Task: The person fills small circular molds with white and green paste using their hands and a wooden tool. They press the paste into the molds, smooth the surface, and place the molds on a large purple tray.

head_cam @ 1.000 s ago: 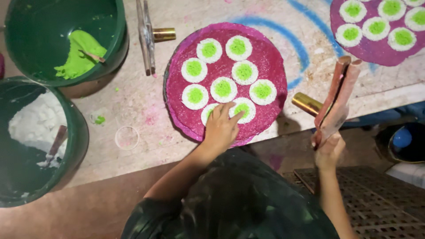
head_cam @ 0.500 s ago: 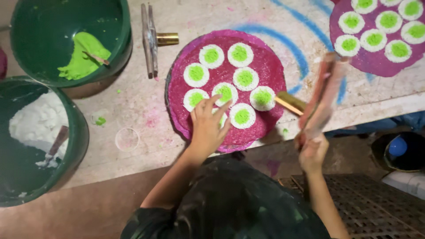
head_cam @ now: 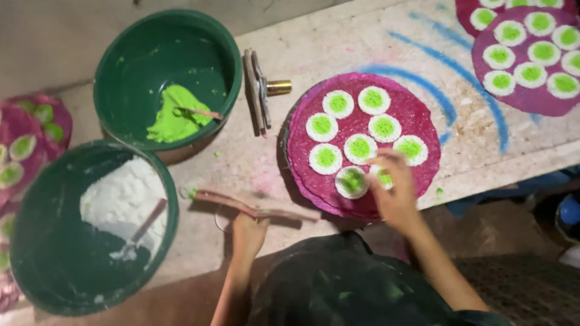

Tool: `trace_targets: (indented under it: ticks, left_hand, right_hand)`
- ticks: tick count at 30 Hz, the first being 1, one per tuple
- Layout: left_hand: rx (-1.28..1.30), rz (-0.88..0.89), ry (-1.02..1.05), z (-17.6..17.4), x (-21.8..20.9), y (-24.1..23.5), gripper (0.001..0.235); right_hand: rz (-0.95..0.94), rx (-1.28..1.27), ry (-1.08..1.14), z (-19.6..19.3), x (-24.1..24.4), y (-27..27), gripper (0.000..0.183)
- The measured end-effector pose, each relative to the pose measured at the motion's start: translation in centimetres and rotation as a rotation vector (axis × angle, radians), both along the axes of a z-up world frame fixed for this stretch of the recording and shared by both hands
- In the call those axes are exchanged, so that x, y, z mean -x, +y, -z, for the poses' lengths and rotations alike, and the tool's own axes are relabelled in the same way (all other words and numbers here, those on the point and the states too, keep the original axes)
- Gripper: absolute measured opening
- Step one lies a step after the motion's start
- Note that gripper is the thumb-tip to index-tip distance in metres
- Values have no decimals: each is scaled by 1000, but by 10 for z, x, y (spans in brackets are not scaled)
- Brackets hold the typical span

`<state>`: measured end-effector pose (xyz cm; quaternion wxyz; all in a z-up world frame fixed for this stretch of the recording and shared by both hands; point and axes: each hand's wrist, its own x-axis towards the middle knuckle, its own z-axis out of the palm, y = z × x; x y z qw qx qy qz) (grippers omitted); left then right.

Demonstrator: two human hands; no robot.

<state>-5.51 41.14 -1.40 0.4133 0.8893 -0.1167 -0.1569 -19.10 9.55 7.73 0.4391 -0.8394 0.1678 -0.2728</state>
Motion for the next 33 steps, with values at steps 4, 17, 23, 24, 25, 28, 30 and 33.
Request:
trace_targets:
  ticks: [4, 17, 23, 24, 25, 28, 30, 33]
  left_hand:
    - [-476, 106, 269, 14, -24, 36, 44]
    - [-509, 327, -112, -23, -52, 44, 47]
    - [-34, 323, -442, -69, -63, 20, 36]
    - [18, 345, -224, -70, -65, 5, 36]
    - [72, 367, -6, -68, -63, -10, 35]
    - [170, 442, -129, -45, -50, -63, 39]
    - [94, 413, -373, -23, -46, -90, 42]
    - [-130, 355, -528, 6, -41, -118, 46]
  right_hand:
    - [276, -30, -80, 6, 18, -27, 14]
    - [525, -125, -128, 85, 47, -38, 15]
    - [665, 41, 8, 134, 34, -118, 21]
    - [664, 90, 15, 142, 28, -135, 23]
    - [662, 140, 22, 150, 22, -151, 26]
    - [595, 339, 123, 169, 1, -194, 30]
    - [561, 155, 93, 177, -17, -214, 30]
    - [434, 116, 320, 178, -37, -226, 23]
